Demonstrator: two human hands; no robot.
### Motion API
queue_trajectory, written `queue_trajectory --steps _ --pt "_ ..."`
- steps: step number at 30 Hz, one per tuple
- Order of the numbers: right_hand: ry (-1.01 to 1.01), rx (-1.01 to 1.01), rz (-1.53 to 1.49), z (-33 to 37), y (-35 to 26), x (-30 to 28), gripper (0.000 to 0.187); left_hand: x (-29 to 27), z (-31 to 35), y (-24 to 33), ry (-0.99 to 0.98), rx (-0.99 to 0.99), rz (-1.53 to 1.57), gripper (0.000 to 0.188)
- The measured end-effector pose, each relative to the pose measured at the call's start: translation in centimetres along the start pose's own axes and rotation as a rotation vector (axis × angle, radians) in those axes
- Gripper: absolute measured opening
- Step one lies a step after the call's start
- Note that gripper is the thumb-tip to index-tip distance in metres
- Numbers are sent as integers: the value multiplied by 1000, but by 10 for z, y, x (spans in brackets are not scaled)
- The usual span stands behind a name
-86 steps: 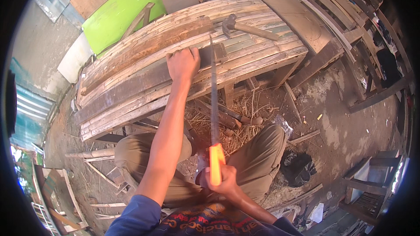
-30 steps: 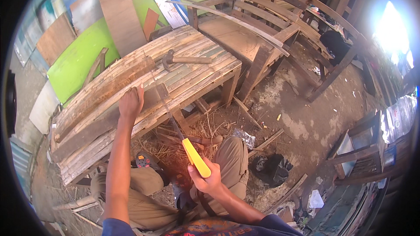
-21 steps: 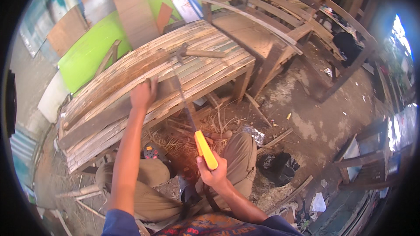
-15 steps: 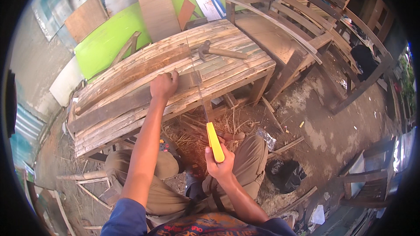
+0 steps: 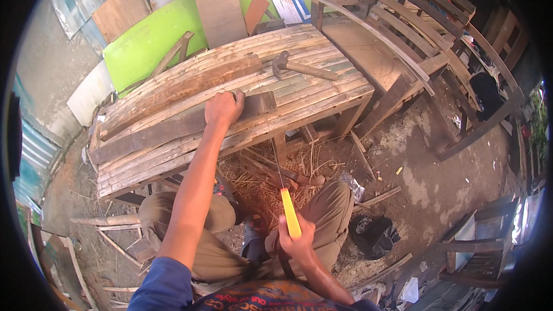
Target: The person is sawing a wooden plank on a makeshift workbench using a hand saw. They hold the wood steady with one hand and saw with the other, then reposition the plank and continue sawing.
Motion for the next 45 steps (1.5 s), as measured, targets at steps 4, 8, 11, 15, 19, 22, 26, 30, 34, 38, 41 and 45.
queue_trajectory --steps 4,8,11,15,19,22,26,30,34,38,41,45 --pt "53 -4 -29 -9 -7 -3 14 2 9 5 36 45 14 61" --pt "13 164 -258 -101 -19 44 26 2 13 8 56 68 46 59" --pt "9 58 -162 -97 -11 52 13 0 9 5 52 58 56 58" --pt "-105 61 -82 -18 -3 6 5 1 14 3 70 45 37 55" --pt "-89 110 -118 -50 -11 9 10 1 13 8 117 65 15 53" --pt "-37 217 -250 -119 -16 41 28 2 12 13 67 75 17 54" --pt "-21 57 -152 -91 -16 36 24 1 6 5 10 44 52 56" --pt "-68 71 -66 0 -13 -12 7 -4 -2 6 65 38 32 56" --pt "-29 97 -98 -67 -26 21 16 2 16 7 99 71 1 55" --pt "17 201 -254 -133 -25 56 30 5 15 8 61 92 37 54" --pt "-44 121 -156 -68 -7 35 19 -2 7 0 -23 24 55 55" --pt "-101 144 -61 4 -14 -13 12 1 11 1 4 24 59 54"
Point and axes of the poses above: each hand's wrist, its own z-axis away from the middle knuckle, its own x-axis out of the palm, y = z × x, the point moved 4 cm from there along -z, towards the middle knuckle, and after that the axes turned 14 degrees about z, right-handed, at the moved point
